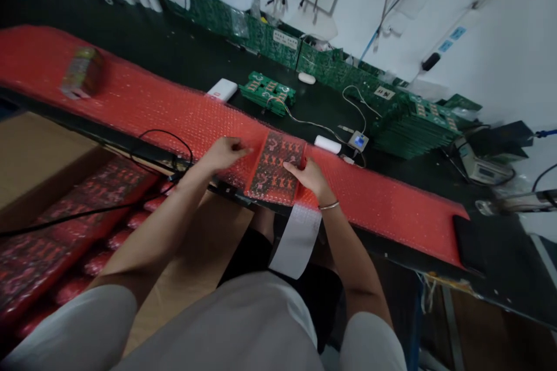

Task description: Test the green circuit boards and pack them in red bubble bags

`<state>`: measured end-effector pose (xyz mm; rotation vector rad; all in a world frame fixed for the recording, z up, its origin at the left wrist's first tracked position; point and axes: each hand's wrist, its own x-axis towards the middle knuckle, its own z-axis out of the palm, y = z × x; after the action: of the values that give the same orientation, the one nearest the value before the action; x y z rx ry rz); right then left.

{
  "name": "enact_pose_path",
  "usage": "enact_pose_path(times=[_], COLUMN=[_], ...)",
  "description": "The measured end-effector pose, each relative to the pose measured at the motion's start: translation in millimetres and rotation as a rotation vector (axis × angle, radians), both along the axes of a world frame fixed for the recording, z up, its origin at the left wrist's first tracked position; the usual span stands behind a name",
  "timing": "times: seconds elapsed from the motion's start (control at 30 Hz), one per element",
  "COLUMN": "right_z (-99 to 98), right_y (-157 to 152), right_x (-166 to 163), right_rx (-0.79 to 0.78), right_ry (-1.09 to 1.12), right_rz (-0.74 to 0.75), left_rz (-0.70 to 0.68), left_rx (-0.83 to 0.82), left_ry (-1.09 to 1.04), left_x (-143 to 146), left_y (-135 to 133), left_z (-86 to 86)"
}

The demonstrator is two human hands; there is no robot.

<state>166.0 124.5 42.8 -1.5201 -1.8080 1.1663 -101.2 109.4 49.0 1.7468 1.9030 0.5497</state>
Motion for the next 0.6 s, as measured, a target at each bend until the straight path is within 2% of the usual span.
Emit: enact_pose_path(times=[0.07,0.13,0.2,0.27,0.33,0.43,0.6], right_z=[-5.6,-6.2,-0.7,9.1,18.5,18.5,-18.8], right_y=[-1.7,-6.0,-11.8,-17.9,-23.1,-27.7,-16.9], right_x=[-2.6,-5.2,-6.5,-7.0,-8.4,-15.2,-33.1], right_rx=[-0.090,-0.173,-0.163,-0.006,0.231,0.480,0.455], right_ry=[0.192,0.371,0.507,0.580,0.622,0.638,0.705], right_rz=[-0.015,-0.055,-0.125,-0.189,-0.240,-0.284,-0.254], left_rz=[-0.033,-0.006,-0.031,-0.121,-0.212,-0.242,-0.084], left_rx=[0.136,0.270,0.462,0.680,0.831,0.838,0.728], left_ry=[-0.118,-0.199,-0.293,-0.386,-0.447,-0.466,-0.492], left_x=[22.8,50.1,73.1,86.8,92.4,95.6,110.2], left_y=[-6.3,-17.6,-28.0,-32.7,-30.9,-22.6,-14.0], left_z=[-1.1,-0.6,5.2,15.6,23.8,16.4,-32.6])
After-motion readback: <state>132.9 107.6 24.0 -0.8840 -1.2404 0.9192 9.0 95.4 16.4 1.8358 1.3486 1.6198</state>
